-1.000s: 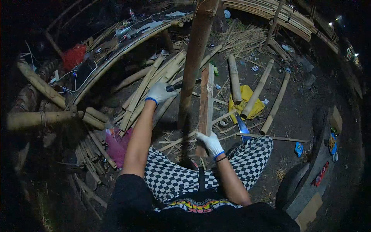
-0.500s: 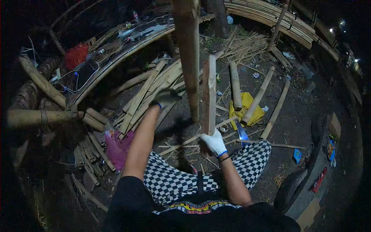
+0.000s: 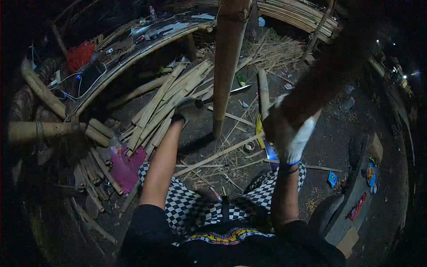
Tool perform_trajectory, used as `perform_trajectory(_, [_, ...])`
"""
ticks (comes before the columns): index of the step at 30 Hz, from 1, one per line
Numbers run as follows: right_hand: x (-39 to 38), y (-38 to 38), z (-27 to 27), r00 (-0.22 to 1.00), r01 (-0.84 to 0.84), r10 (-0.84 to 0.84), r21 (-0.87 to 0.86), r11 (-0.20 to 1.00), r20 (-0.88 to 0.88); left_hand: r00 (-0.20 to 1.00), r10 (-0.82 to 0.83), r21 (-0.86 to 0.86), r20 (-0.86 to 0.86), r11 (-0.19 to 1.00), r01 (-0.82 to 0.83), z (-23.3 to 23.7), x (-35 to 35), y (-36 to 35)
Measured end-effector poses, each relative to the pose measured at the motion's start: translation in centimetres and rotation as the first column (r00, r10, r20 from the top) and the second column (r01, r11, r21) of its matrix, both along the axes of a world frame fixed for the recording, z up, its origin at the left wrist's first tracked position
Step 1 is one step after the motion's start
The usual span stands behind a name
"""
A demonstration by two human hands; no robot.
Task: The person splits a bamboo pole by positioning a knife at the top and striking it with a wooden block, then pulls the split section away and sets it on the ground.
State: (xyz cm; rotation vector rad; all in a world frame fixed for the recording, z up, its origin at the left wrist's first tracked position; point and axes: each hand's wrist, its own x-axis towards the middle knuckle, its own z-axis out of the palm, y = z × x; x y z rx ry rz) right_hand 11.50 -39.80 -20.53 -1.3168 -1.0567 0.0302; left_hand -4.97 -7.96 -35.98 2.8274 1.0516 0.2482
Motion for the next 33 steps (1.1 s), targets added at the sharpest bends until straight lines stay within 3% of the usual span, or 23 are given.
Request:
perform_trajectory(1, [0.4,0.2,0.5,0.999,0.008,-0.015,0.145,0.989,0.042,1.000,-0.004,0.000,0.004,1.000,0.004,1.2,0.1,-0.9])
perform_trajectory(2, [1.5,0.5,-1.0,0.940,0.103,-0.133,0.109,0.989,0.315,1.000,0.001,0.015,0.031,1.000,-0.001,2.3,0.1,-1.9])
perform_trajectory(4, [3.8,1.2,-4.0,0.549,0.350,-0.411,0.246,0.904,0.728,0.998,-0.001,0.034,0.058,0.999,-0.001,2.5,0.5,-1.6])
perform_trajectory(5, [3.3,2.6,-6.0,0.921,0.206,-0.255,0.186,0.961,0.296,1.000,-0.002,0.038,0.029,0.999,0.001,1.8,0.8,-0.4])
perform_trajectory(7, [3.2,5.3,-12.8,0.988,0.053,-0.050,0.018,0.998,-0.146,1.000,-0.012,0.036,-0.001,0.999,0.012,1.4,1.4,0.7])
perform_trajectory(9, [3.4,5.2,-18.3,0.997,-0.050,0.010,-0.515,0.856,-0.080,0.999,-0.036,0.134,-0.004,0.990,0.036,1.2,2.3,0.8])
perform_trajectory(10, [3.5,4.7,-19.6,0.985,-0.170,0.095,-0.774,0.610,-0.142,0.999,-0.041,0.132,0.000,0.990,0.041,1.2,2.5,1.4])
perform_trajectory(11, [3.6,3.9,-20.9,0.986,-0.167,0.090,-0.775,0.610,-0.142,1.000,-0.010,0.116,0.000,0.993,0.010,1.1,2.6,2.2])
perform_trajectory(13, [4.4,2.9,-22.4,0.982,-0.172,0.177,-0.674,0.719,-0.062,1.000,0.030,0.116,0.006,0.993,-0.030,1.9,2.6,3.1])
perform_trajectory(14, [4.8,2.7,-21.8,0.943,-0.305,0.108,-0.689,0.657,-0.314,0.999,0.021,0.146,0.027,0.989,-0.025,2.9,2.8,3.4])
perform_trajectory(16, [4.1,1.8,-17.0,0.909,-0.352,0.067,-0.671,0.653,-0.411,0.999,-0.005,0.154,0.033,0.988,-0.001,1.9,2.3,1.5])
perform_trajectory(17, [3.6,1.1,-13.6,0.850,-0.415,0.104,-0.535,0.736,-0.517,0.994,0.100,0.142,0.040,0.984,-0.105,2.0,2.7,1.2])
perform_trajectory(19, [2.9,0.5,-7.8,0.906,-0.177,-0.036,-0.453,0.874,-0.423,0.995,0.097,0.094,0.035,0.991,-0.100,2.6,2.9,1.4])
perform_trajectory(20, [3.8,0.7,-6.9,0.964,-0.035,-0.028,-0.232,0.972,-0.263,0.995,0.094,0.048,0.027,0.994,-0.095,2.8,3.0,1.6])
perform_trajectory(22, [3.9,-1.0,-1.1,0.979,0.036,-0.067,-0.164,0.986,-0.192,0.994,0.109,0.035,0.029,0.993,-0.110,3.2,3.0,1.3])
perform_trajectory(23, [4.2,-1.0,-0.9,0.971,-0.018,0.028,0.044,0.999,-0.239,0.992,0.123,0.026,0.033,0.992,-0.124,3.1,3.1,1.2])
perform_trajectory(25, [4.8,-0.8,-0.6,0.934,-0.154,0.276,0.442,0.884,-0.228,0.994,0.091,0.099,0.053,0.990,-0.096,2.7,3.0,0.8])
perform_trajectory(27, [4.7,-0.2,-1.0,0.997,-0.076,0.081,0.429,0.900,0.007,0.996,0.063,0.172,0.070,0.982,-0.074,2.9,2.8,0.7])
perform_trajectory(28, [4.9,1.1,-4.4,0.974,-0.128,0.199,0.464,0.876,-0.107,0.999,0.036,0.161,0.012,0.986,-0.038,3.2,2.9,0.6])
perform_trajectory(30, [3.2,2.4,-11.2,0.980,0.010,-0.001,0.044,0.999,-0.197,0.999,0.005,0.142,-0.049,0.990,0.002,3.8,3.0,0.4])
perform_trajectory(31, [2.4,3.1,-14.6,0.979,0.044,-0.079,-0.184,0.982,-0.186,0.999,0.036,0.125,-0.035,0.992,-0.031,3.9,3.3,0.4])
perform_trajectory(32, [1.9,2.5,-16.0,0.998,0.062,-0.058,-0.613,0.787,0.026,0.997,0.069,0.107,-0.021,0.992,-0.066,3.9,3.4,0.2])
perform_trajectory(33, [3.9,3.0,-21.7,0.981,-0.182,0.064,-0.757,0.628,-0.183,0.984,0.157,0.071,-0.084,0.986,-0.152,4.5,3.4,-0.1])
